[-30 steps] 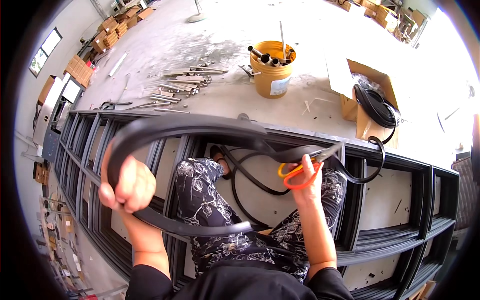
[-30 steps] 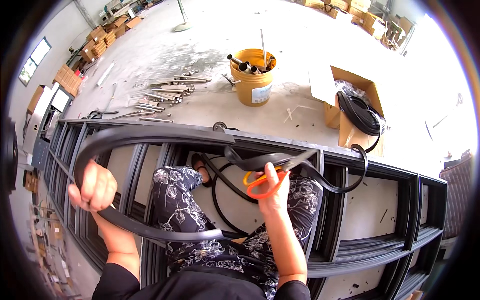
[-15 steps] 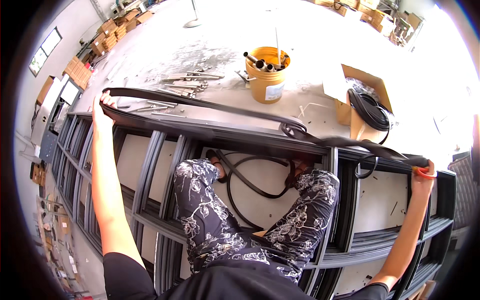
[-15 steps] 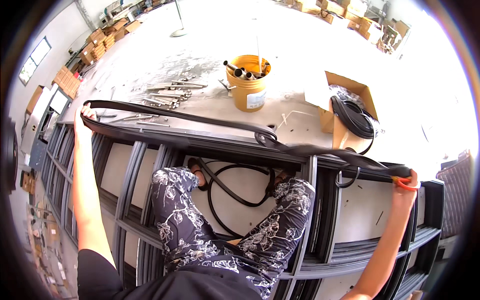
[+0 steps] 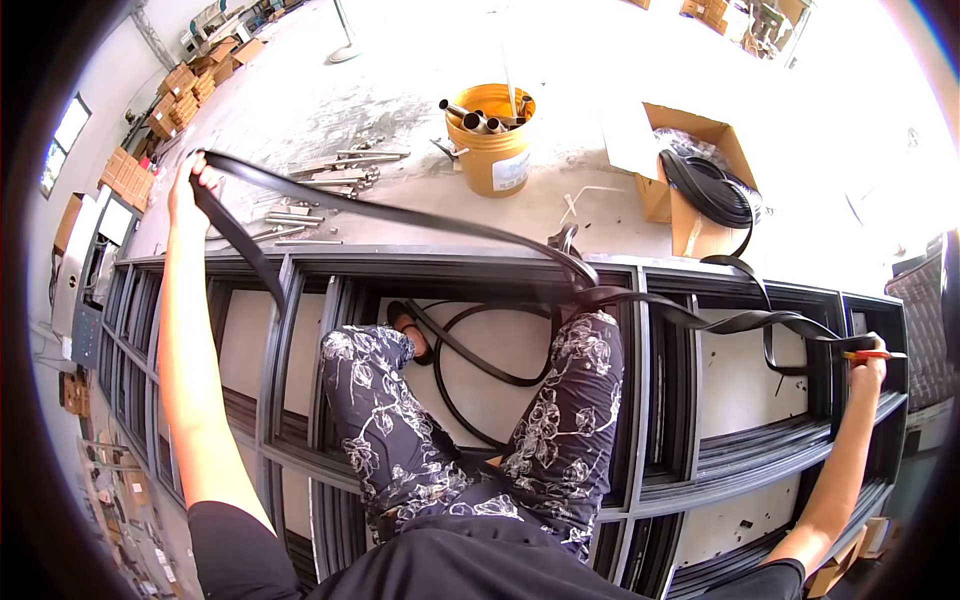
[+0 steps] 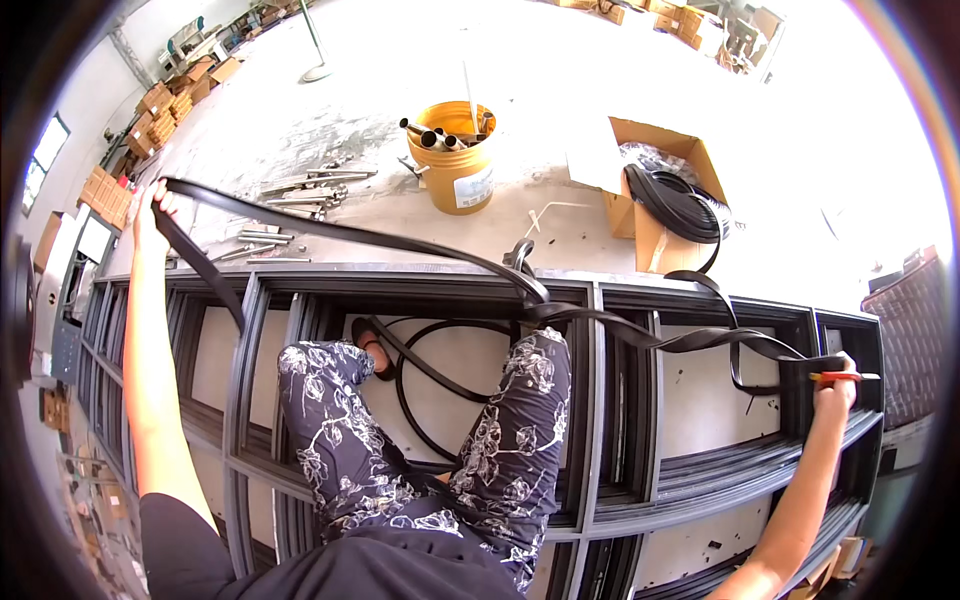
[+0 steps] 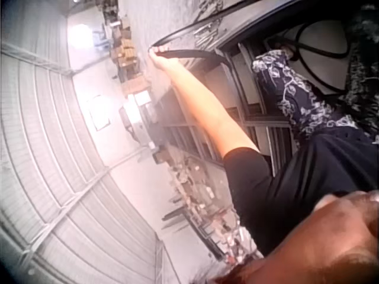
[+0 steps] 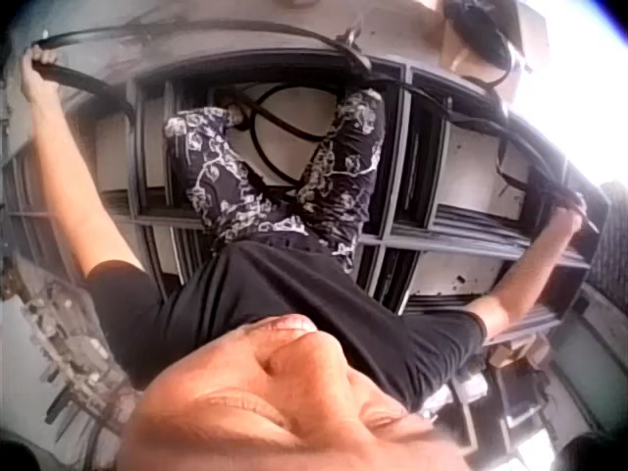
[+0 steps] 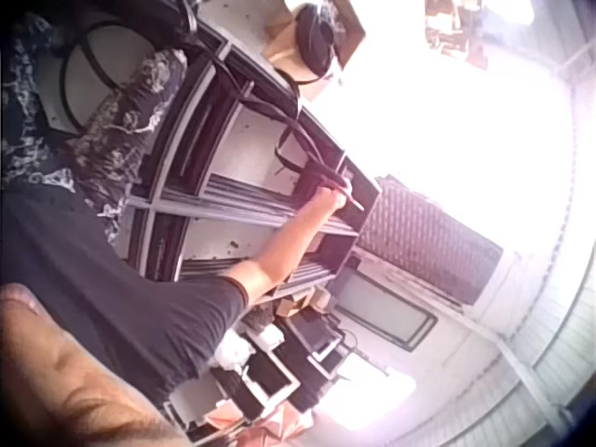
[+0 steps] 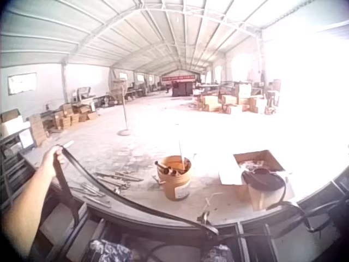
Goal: The person cuts sections of a long black rubber gasket strip using scissors.
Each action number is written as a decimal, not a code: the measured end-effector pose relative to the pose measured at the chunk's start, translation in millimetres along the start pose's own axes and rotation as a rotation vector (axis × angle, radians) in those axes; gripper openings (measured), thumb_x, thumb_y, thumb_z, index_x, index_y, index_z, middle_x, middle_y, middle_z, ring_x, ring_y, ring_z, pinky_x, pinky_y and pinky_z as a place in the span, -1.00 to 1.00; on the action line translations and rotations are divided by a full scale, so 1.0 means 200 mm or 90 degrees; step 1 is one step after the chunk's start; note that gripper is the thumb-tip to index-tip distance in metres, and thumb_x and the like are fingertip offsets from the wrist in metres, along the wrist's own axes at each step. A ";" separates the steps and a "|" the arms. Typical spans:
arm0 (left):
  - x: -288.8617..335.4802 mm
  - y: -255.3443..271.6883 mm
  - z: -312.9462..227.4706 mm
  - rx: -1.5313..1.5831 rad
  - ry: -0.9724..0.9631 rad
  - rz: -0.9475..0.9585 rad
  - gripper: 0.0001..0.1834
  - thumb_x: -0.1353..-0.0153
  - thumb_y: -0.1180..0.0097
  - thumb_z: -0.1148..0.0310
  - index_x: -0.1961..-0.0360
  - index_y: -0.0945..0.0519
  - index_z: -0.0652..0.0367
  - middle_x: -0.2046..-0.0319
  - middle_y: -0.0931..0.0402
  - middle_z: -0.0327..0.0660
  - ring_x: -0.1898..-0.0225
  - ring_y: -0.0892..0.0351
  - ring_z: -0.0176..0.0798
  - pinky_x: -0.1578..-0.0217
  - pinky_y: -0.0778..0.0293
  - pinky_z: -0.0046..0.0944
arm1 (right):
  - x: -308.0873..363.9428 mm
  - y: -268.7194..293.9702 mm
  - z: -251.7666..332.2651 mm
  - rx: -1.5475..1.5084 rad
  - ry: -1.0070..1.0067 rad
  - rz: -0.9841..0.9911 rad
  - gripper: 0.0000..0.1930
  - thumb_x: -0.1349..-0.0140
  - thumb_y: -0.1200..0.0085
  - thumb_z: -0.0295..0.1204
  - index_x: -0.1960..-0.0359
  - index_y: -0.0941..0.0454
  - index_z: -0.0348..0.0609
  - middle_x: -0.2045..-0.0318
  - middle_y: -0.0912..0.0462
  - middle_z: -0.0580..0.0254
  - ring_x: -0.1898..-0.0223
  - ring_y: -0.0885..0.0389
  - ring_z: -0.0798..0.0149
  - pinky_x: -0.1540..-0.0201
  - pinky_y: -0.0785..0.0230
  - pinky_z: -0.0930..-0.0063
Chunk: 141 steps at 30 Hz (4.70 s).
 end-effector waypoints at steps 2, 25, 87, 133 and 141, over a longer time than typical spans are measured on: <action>0.09 -0.30 -0.06 -0.032 0.004 0.010 -0.70 -0.33 -0.09 0.29 0.08 -0.47 0.32 0.51 -0.28 -0.42 0.53 -0.25 -0.47 0.46 -0.27 -0.43 | 0.19 -0.32 -0.29 0.049 -0.064 0.077 -0.75 -0.06 -0.32 -0.12 0.51 -0.51 0.12 0.49 -0.61 0.44 0.47 -0.59 0.32 0.53 -0.46 0.35; 1.25 -2.86 0.72 0.408 0.506 0.262 -0.79 -0.33 0.11 0.45 0.49 -0.34 0.26 0.66 -0.28 -0.25 0.60 -0.26 -0.33 0.50 -0.39 -0.31 | 2.38 -1.18 -0.79 0.225 0.197 0.777 -0.61 -0.29 -0.15 -0.49 -0.13 -0.40 -0.22 0.01 -0.64 0.07 0.01 -0.59 0.28 -0.13 -0.40 0.42; 1.98 -2.47 2.98 -0.596 0.505 0.543 -0.52 -0.25 -0.09 0.07 0.57 -0.52 0.33 0.62 -0.56 -0.14 0.55 -0.65 -0.23 0.36 -0.55 -0.18 | 2.18 0.21 -1.79 1.065 0.137 0.605 -0.65 -0.02 -0.36 -0.38 0.26 -0.42 -0.14 0.54 -0.58 0.11 0.47 -0.59 -0.02 0.42 -0.43 0.20; 1.90 -2.42 3.26 0.146 0.794 -0.055 -0.87 -0.21 -0.23 0.29 0.26 -0.59 0.03 0.43 -0.61 -0.39 0.42 -0.57 -0.42 0.43 -0.42 -0.36 | 2.25 0.21 -1.80 1.081 0.176 0.596 -0.60 0.03 -0.40 -0.39 0.29 -0.38 -0.18 0.55 -0.55 0.00 0.46 -0.56 -0.16 0.42 -0.39 0.10; 1.89 -2.41 3.32 0.094 0.829 -0.029 -0.91 -0.11 -0.21 0.29 0.44 -0.60 0.03 0.50 -0.59 -0.38 0.50 -0.52 -0.43 0.45 -0.39 -0.38 | 2.25 0.21 -1.79 1.076 0.201 0.598 -0.59 0.06 -0.42 -0.38 0.34 -0.35 -0.18 0.56 -0.54 0.04 0.49 -0.55 -0.10 0.44 -0.39 0.11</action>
Point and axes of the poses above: each hand's wrist, its own x-axis away from the middle knuckle, its own y-axis out of the back of the hand, z = x × y, the point moved 10 cm from there along -x, towards the middle knuckle
